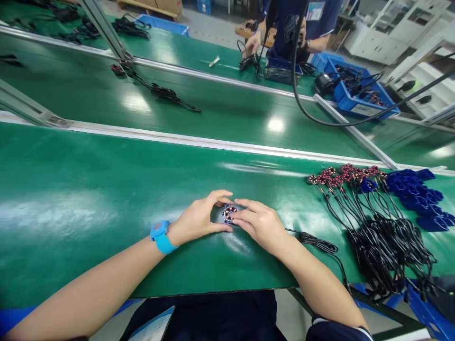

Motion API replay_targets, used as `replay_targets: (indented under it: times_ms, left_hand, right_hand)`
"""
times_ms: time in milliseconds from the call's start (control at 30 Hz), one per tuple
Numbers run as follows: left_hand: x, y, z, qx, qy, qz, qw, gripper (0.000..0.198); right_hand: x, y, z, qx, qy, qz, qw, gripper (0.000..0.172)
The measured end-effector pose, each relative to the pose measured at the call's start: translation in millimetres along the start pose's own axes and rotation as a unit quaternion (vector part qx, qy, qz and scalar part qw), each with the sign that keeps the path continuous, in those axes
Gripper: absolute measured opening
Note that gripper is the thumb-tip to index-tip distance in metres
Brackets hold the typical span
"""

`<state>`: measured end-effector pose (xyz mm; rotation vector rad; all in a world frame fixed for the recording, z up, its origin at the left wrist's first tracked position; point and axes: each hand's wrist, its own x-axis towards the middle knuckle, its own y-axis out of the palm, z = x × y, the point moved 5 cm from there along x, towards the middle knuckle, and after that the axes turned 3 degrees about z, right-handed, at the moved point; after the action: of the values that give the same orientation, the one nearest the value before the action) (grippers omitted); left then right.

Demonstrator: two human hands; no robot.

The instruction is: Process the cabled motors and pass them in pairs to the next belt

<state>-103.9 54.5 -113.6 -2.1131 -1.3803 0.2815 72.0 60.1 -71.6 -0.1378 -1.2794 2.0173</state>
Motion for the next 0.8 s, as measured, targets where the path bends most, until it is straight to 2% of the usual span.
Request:
replay_targets:
  times_ms: [167, 267, 367, 433, 500, 600, 700, 800]
  left_hand:
    - [-0.3, 0.5, -0.7, 0.008, 0.005, -0.012, 1.0, 0.068]
    - [-1.0, 1.9, -0.7, 0.014, 0.003, -0.013, 1.0, 0.065]
    - [-1.1, 2.6, -0.3, 0.018, 0.009, -0.017, 1.0, 0.063]
    - [-0.9, 2.2, -1.5, 0.024, 0.027, -0.014, 0.999, 0.057]
    - [-1.0, 1.9, -5.5, 0.042, 0.061, -0.005, 0.997, 0.042]
    - [-2.6, 1.8, -13.5, 0.096, 0.117, -0.003, 0.989, 0.023]
    - [-4.2, 0.4, -18.8, 0.136, 0.136, -0.041, 0.98, 0.021]
    - [-4.5, -0.3, -19.8, 0.156, 0.127, -0.069, 0.977, 0.023]
  right_hand:
    - [-4.3, -3.0, -3.5, 0.013, 0.082, 0.065, 0.994, 0.032]
    - [-5.4, -3.3, 0.1, -0.018, 0.07, 0.05, 0.996, 0.019]
    - [-4.1, -3.8, 2.5, -0.037, 0.049, 0.032, 0.998, 0.015]
    - [-3.5, -3.4, 1.1, -0.027, 0.051, 0.035, 0.998, 0.019]
    - [-3.6, -2.3, 0.1, -0.038, 0.05, 0.039, 0.997, 0.026]
    - [-3.6, 2.8, 1.4, -0.122, 0.048, 0.045, 0.99, 0.035]
    - [-0.6, 10.2, 3.0, -0.194, 0.064, 0.08, 0.976, 0.036]
    - [2.8, 10.5, 2.2, -0.181, 0.083, 0.115, 0.973, 0.036]
